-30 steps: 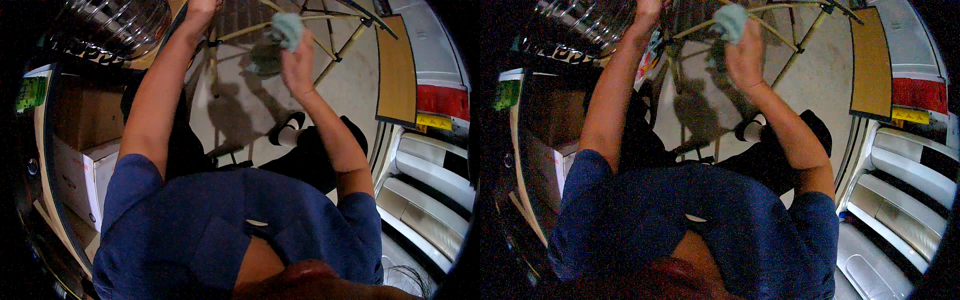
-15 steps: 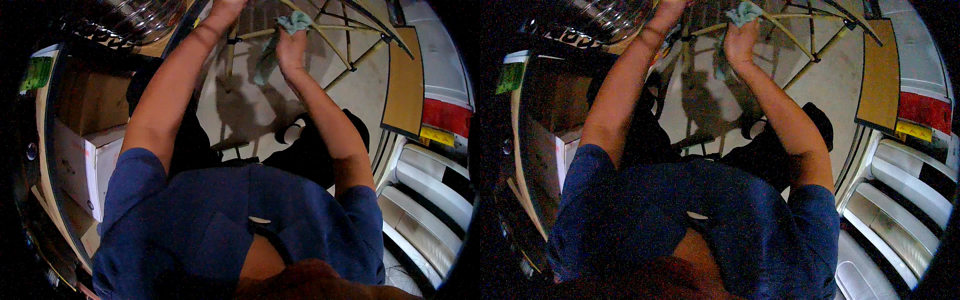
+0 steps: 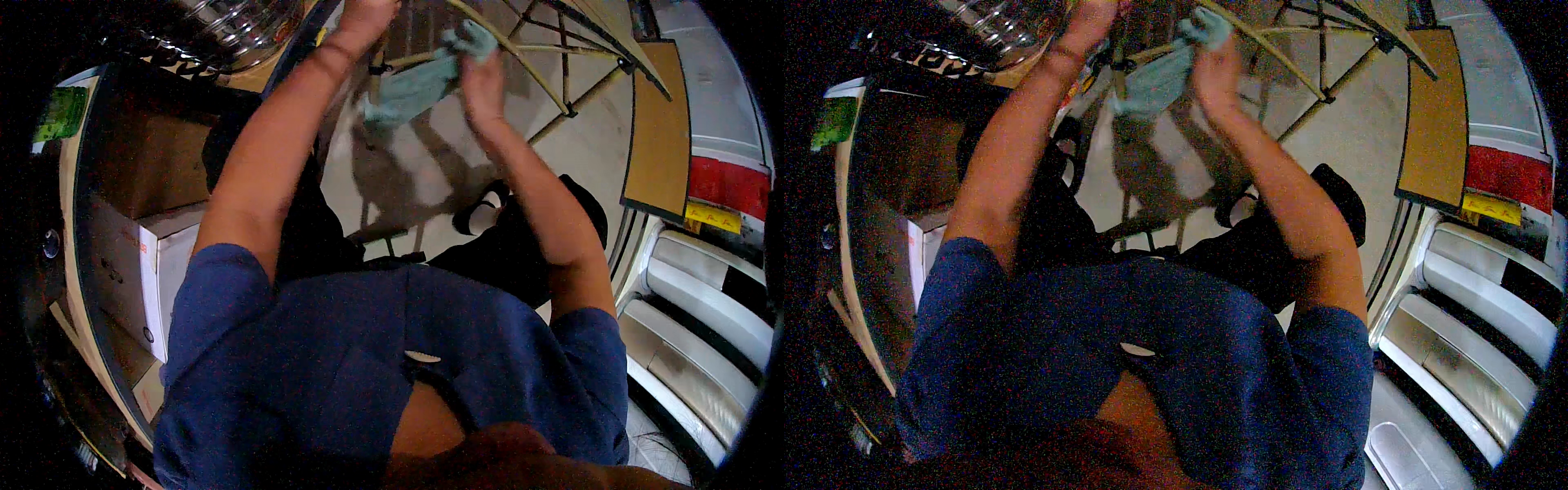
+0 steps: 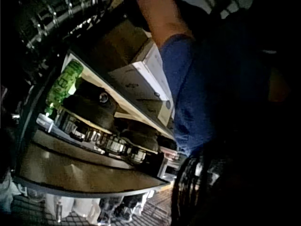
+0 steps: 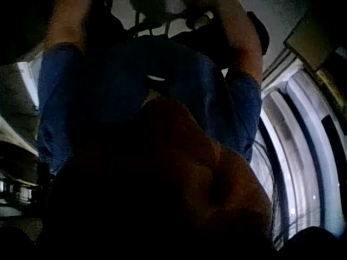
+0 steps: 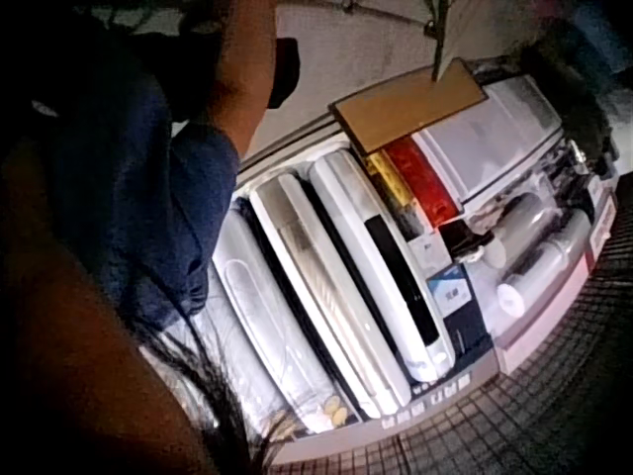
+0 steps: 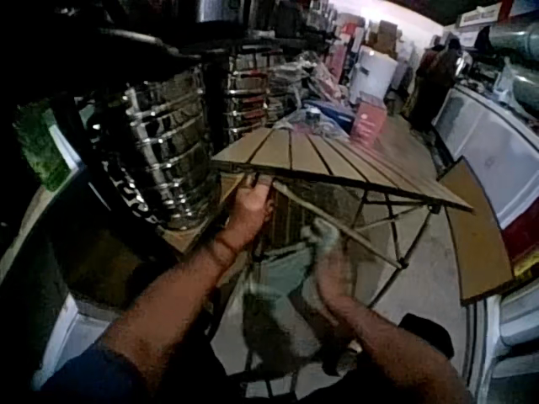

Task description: The person wipes the slats and the metal legs of a small folding table with a cloth.

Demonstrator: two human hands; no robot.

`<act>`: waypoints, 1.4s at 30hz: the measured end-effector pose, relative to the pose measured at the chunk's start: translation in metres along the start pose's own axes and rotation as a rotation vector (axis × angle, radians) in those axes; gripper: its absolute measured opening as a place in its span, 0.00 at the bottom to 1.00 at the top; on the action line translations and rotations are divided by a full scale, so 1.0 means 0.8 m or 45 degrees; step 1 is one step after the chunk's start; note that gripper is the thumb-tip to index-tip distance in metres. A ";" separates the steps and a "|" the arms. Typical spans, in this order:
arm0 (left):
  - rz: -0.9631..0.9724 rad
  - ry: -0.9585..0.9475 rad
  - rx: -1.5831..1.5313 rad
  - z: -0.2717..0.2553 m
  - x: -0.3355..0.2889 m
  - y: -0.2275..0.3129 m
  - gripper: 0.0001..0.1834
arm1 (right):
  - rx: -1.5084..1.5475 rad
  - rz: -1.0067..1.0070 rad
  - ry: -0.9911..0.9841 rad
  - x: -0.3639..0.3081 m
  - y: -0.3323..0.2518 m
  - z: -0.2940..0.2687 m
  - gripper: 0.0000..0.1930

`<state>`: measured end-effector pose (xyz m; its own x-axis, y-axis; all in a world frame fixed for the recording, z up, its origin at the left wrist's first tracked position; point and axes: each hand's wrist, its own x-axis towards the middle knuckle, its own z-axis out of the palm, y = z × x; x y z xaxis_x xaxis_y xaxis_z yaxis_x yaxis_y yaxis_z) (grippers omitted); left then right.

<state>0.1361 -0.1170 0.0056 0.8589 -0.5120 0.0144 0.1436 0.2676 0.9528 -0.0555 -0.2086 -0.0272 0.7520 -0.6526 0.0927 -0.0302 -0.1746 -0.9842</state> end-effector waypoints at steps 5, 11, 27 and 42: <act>0.000 0.033 -0.145 0.004 0.005 -0.023 0.24 | -0.317 -0.376 0.192 0.004 -0.005 -0.028 0.18; 0.069 -0.035 0.087 -0.002 -0.014 -0.014 0.26 | -0.084 -0.537 0.073 0.017 0.044 0.021 0.26; 0.115 -0.005 -0.026 0.001 -0.018 -0.006 0.19 | 0.145 0.062 0.071 -0.001 -0.031 -0.007 0.15; -0.091 0.104 -0.075 0.002 0.001 0.003 0.35 | -0.293 -0.226 -0.464 0.024 0.131 0.099 0.24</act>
<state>0.1367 -0.1178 0.0086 0.8823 -0.4638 -0.0797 0.2323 0.2820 0.9309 0.0080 -0.1814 -0.1401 0.9399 -0.3032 0.1571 0.0056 -0.4463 -0.8949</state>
